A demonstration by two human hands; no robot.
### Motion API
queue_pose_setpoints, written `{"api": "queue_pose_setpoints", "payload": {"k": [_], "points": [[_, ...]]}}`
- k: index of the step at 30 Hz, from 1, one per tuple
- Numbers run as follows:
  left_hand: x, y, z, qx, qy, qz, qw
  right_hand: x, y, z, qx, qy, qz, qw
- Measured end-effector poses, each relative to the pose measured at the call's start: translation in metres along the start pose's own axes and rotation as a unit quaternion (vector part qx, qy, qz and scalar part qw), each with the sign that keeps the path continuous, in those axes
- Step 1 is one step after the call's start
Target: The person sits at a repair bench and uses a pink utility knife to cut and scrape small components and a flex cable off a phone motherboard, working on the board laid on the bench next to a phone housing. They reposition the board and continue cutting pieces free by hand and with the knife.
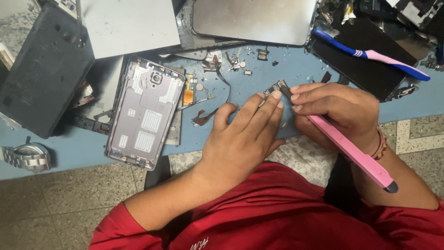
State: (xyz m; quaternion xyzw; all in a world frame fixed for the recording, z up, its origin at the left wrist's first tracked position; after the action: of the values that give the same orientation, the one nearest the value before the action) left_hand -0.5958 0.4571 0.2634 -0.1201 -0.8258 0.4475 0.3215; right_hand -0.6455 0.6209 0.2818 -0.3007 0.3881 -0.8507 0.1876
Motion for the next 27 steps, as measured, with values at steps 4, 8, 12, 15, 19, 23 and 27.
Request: {"api": "queue_pose_setpoints", "payload": {"k": [4,8,12,15,19,23,27], "points": [[0.000,0.001,0.000,0.000,0.002,-0.002,1.000,0.000,-0.001,-0.001,-0.006,0.001,-0.005,1.000],[0.001,0.002,0.000,0.003,0.001,0.000,1.000,0.001,-0.001,-0.002,0.021,0.002,0.003,1.000],[0.001,0.000,0.000,0.005,0.001,-0.005,1.000,0.002,-0.002,0.000,-0.001,0.013,-0.001,1.000],[0.002,-0.001,0.000,0.010,0.003,-0.008,1.000,0.003,-0.002,0.002,-0.003,0.016,0.002,1.000],[0.003,-0.004,0.001,-0.002,0.003,-0.011,1.000,0.004,-0.003,0.002,-0.018,0.023,0.011,1.000],[0.000,-0.010,0.003,-0.080,0.003,-0.004,0.997,0.003,-0.002,0.002,-0.013,0.018,0.015,1.000],[-0.006,-0.018,0.006,-0.092,-0.003,0.001,0.996,0.003,0.001,0.001,-0.014,0.014,0.011,1.000]]}}
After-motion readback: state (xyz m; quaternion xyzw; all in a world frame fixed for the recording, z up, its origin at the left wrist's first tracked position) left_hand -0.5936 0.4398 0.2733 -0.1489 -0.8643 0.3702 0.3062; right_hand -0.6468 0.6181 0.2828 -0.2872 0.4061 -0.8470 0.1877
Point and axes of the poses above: each hand's wrist, its own x-axis towards the middle knuckle, its own y-axis out of the palm, z = x × y, the point moved 7 cm from there along x, towards the middle knuckle, and after that the axes turned 5 degrees about -x, right-handed, at the moved point
